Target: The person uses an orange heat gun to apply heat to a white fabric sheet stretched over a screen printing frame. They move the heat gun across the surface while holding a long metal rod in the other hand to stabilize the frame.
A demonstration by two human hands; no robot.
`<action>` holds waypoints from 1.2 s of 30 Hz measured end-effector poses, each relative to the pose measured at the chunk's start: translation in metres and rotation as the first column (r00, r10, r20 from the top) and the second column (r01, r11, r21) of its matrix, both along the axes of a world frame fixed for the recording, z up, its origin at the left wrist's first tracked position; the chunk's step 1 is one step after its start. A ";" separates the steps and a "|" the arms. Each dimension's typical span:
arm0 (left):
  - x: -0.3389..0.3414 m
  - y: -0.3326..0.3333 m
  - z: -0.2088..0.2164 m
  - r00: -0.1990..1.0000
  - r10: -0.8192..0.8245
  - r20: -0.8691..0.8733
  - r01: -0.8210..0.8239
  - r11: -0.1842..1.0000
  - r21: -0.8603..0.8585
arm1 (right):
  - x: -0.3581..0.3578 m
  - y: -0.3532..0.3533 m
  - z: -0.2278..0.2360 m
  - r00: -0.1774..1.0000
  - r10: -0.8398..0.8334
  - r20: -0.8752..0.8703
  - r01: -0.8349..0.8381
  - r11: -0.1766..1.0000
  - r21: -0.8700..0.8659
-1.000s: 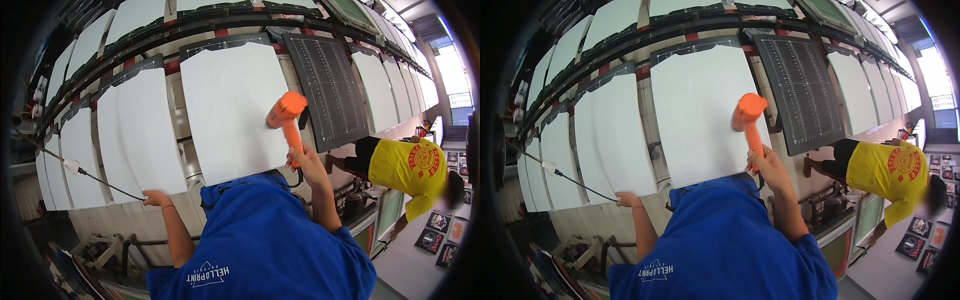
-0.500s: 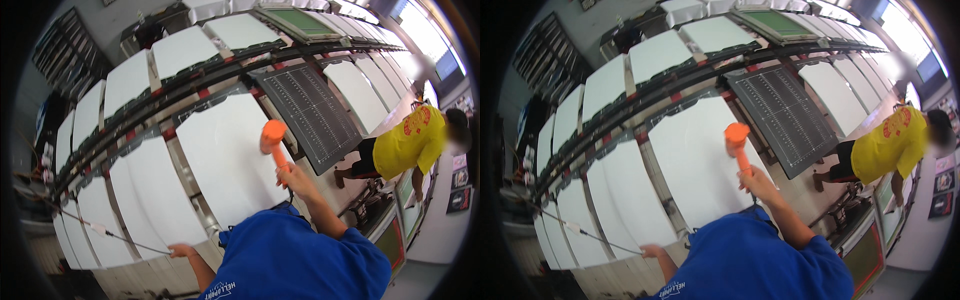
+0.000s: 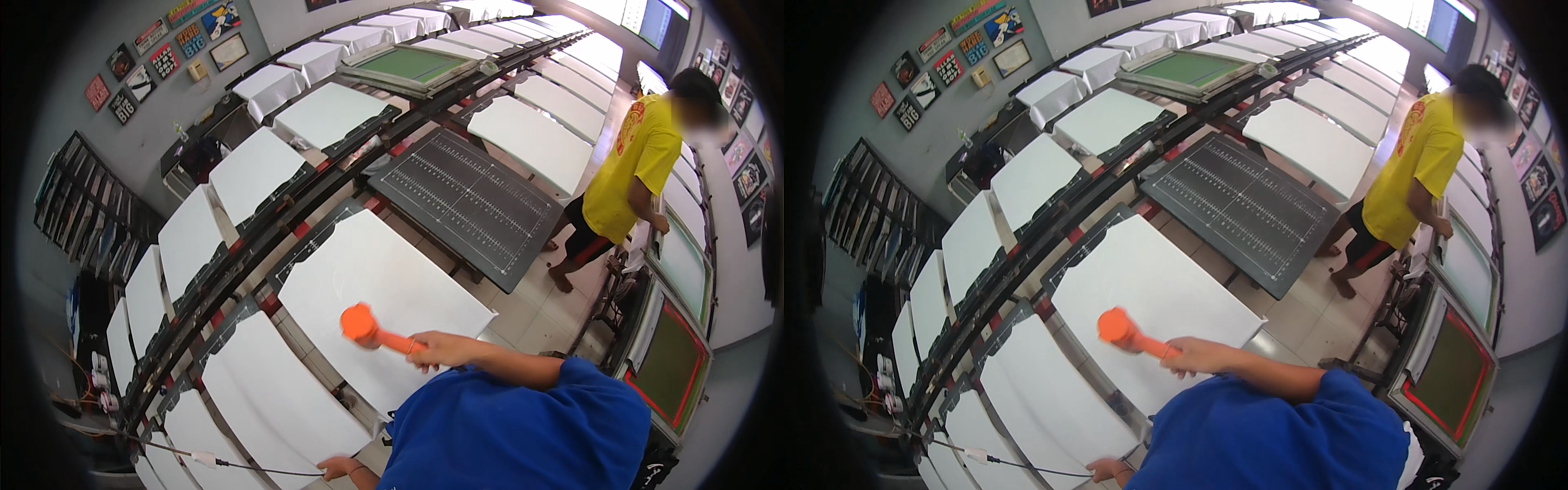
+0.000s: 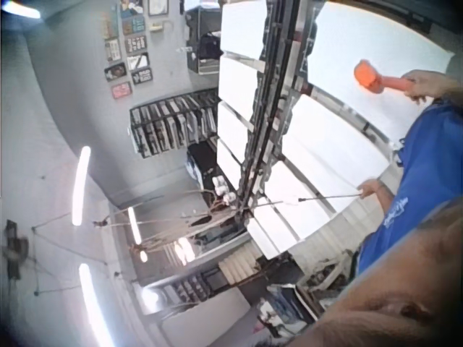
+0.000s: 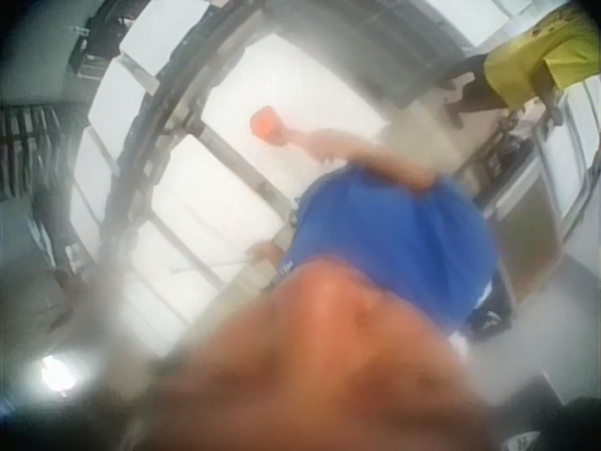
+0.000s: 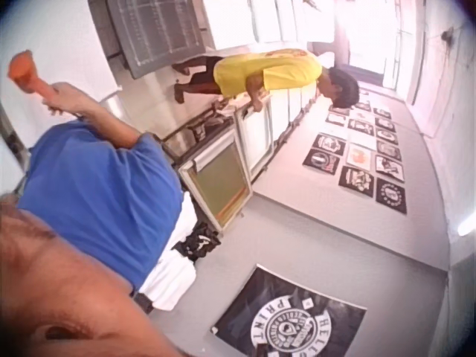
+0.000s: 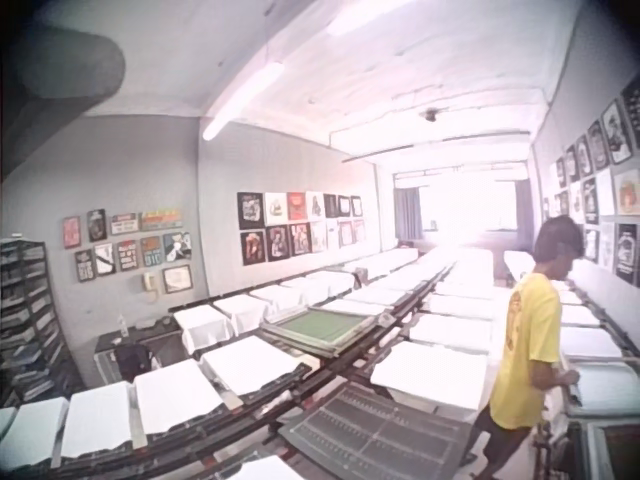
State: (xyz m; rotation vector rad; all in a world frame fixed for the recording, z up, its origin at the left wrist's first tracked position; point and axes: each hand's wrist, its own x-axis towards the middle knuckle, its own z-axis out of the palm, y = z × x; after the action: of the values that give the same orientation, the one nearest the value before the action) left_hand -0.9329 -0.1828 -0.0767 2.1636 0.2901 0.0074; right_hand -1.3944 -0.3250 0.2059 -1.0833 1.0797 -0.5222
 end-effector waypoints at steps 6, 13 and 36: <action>0.003 -0.022 -0.045 0.976 -0.018 0.216 0.000 0.996 0.085 | -0.060 0.000 0.006 0.892 -0.449 -0.046 0.444 0.891 -0.090; -0.032 -0.080 -0.039 0.911 -0.187 0.369 0.118 0.972 0.201 | -0.032 0.004 -0.015 0.928 -0.371 0.043 0.373 0.925 -0.068; -0.057 -0.128 -0.042 0.816 -0.375 0.441 0.296 0.925 0.238 | -0.043 0.003 0.000 0.870 -0.489 0.059 0.492 0.866 -0.085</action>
State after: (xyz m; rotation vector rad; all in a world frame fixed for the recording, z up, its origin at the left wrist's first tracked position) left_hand -0.9903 -0.3106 -0.1183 2.2584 -0.3990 0.3748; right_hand -1.4372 -0.3216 0.2060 -0.8719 1.3157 -1.0072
